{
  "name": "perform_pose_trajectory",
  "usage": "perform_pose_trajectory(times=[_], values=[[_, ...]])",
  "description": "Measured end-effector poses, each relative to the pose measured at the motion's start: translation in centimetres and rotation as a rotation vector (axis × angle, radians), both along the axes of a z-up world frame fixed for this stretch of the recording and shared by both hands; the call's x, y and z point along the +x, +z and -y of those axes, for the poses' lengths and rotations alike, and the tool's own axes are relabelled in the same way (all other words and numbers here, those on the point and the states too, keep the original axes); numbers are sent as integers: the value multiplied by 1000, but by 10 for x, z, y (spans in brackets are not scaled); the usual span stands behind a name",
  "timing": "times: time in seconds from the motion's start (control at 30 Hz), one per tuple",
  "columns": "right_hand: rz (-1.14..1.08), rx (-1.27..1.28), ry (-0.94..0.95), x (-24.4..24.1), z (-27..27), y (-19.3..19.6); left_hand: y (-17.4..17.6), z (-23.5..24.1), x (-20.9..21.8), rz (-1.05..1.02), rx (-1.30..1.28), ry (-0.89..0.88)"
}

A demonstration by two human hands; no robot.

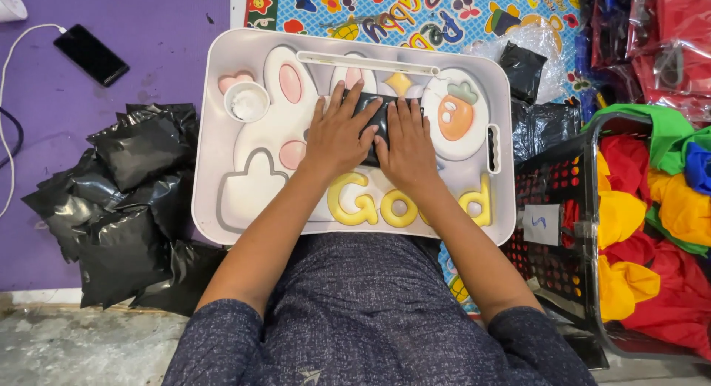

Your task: The person places a yellow object into a black plastic bag and seals it. They then pick up a blue fabric item and use pink scissors to cut along the black elastic edge of the fabric.

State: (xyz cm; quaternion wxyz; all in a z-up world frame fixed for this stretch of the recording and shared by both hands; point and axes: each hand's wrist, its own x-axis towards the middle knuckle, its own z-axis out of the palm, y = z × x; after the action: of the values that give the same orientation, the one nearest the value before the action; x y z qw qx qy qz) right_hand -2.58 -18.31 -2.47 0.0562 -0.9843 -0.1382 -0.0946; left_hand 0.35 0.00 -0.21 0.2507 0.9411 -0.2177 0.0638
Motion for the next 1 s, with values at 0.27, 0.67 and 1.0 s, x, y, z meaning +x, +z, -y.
perform_pose_trajectory(times=[0.27,0.67,1.0], values=[[-25,58,-9,-1,-3,-6,1,-3,1,-49,33,-20],[-130,45,-101,-14,-15,25,-2,-35,19,-272,-355,448],[47,0,83,-27,-15,34,34,-41,12,-509,-166,400]])
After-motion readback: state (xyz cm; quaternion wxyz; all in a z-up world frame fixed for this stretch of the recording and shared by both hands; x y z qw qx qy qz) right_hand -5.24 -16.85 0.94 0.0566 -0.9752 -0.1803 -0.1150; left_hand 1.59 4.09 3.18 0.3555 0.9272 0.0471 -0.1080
